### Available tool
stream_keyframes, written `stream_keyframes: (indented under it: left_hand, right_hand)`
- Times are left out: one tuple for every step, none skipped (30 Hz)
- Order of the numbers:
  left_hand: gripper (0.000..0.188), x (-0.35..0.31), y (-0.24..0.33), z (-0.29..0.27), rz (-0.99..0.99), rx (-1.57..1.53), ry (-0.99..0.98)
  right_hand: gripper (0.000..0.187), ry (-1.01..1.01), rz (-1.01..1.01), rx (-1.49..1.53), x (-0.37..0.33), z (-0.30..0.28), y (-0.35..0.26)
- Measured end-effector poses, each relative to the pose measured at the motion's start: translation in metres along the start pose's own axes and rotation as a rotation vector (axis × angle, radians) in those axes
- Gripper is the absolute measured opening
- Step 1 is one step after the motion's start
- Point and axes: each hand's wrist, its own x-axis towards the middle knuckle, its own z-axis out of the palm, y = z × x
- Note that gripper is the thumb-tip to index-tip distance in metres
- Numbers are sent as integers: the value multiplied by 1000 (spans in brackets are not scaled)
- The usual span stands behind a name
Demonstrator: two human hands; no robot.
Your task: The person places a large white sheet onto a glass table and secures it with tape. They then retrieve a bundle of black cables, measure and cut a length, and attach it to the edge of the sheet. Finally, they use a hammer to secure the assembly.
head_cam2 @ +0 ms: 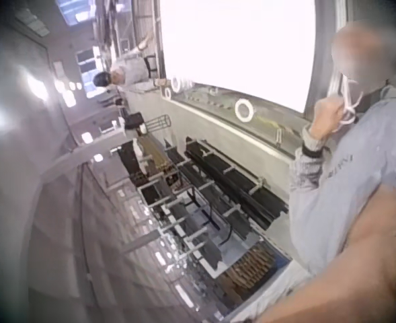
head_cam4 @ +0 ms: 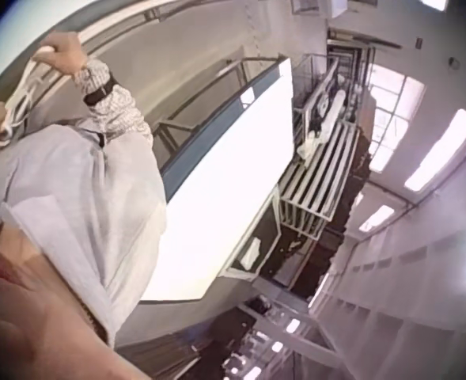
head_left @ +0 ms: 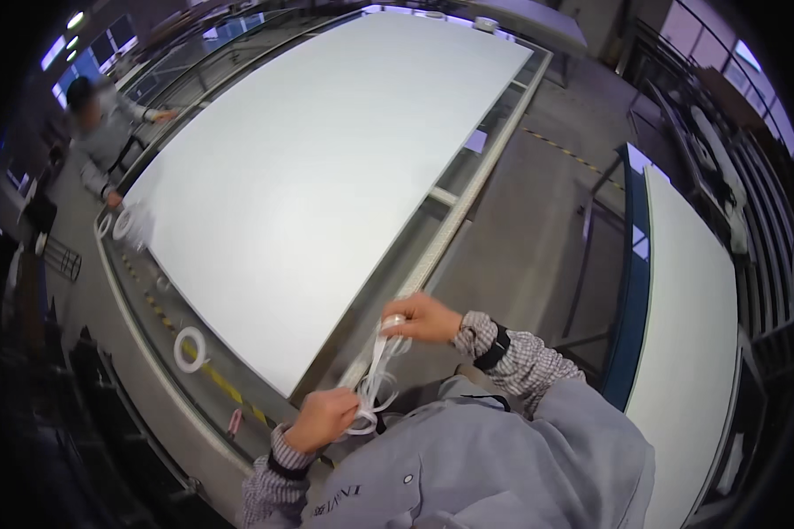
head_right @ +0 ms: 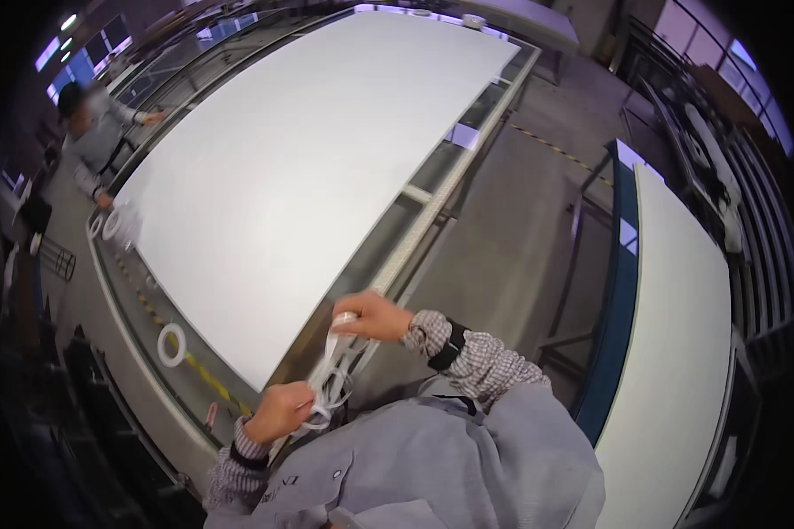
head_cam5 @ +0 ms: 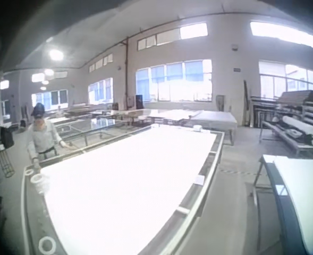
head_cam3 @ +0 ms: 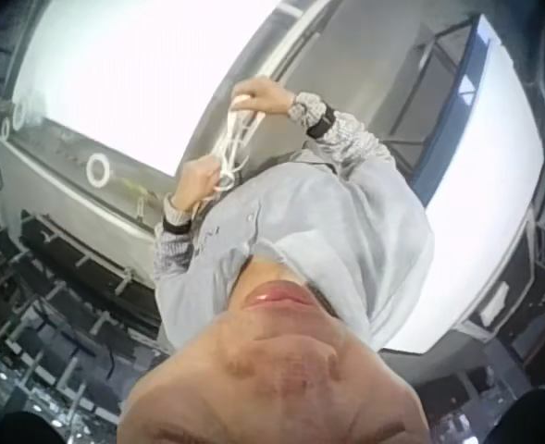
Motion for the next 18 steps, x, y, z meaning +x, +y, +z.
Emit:
stream_keyframes:
  left_hand:
    - [4, 44, 12, 7, 26, -178, 89]
    - [6, 83, 21, 16, 49, -356, 178]
    - [13, 119, 19, 38, -106, -506, 426]
    - [14, 169, 38, 47, -344, -1301, 799]
    - [14, 217, 59, 57, -475, -1535, 1143]
    - [13, 242, 39, 75, -412, -1215, 1047]
    - [13, 263, 13, 96, -333, -910, 958]
    - [13, 282, 14, 114, -370, -331, 792]
    - [22, 307, 21, 137, -136, 30, 599]
    - [28, 325, 32, 161, -11, 19, 386]
    - [34, 334, 45, 171, 108, 8, 159]
    - [38, 363, 65, 189, 124, -111, 223]
    - [43, 395, 86, 202, 132, -230, 287]
    - [47, 426, 99, 214, 138, -342, 338]
    - [49, 455, 99, 223, 145, -330, 330]
    - [51, 486, 95, 233, 151, -317, 323]
    - [53, 513, 87, 242, 158, -302, 322]
    - [53, 533, 80, 252, 175, -130, 235]
  right_hand:
    - [19, 116, -12, -48, -13, -27, 15]
    - [19, 173, 150, -47, -30, -40, 14]
    - [20, 223, 21, -129, -51, -48, 32]
    - [21, 367, -225, -240, -79, -43, 37]
    - [22, 226, -136, -383, -103, -56, 45]
    - [23, 94, -25, -523, -119, -72, 47]
    - [22, 156, -99, -553, -133, -99, 40]
    - [22, 217, -169, -594, -144, -134, 26]
    - [21, 274, -234, -636, -156, -168, 18]
    - [21, 405, -191, -622, -164, -204, 22]
    - [21, 541, -140, -593, -163, -225, 24]
    - [21, 667, -97, -575, -173, -255, 38]
    - [21, 735, 11, -280, -183, -279, 62]
    - [21, 808, 108, 30, -190, -297, 93]
    - [22, 835, 184, 359, -182, -316, 97]
    - [24, 814, 333, 864, -186, -327, 96]
    - [24, 853, 346, 983, -188, -342, 103]
    - [25, 891, 367, 1097, -192, -356, 111]
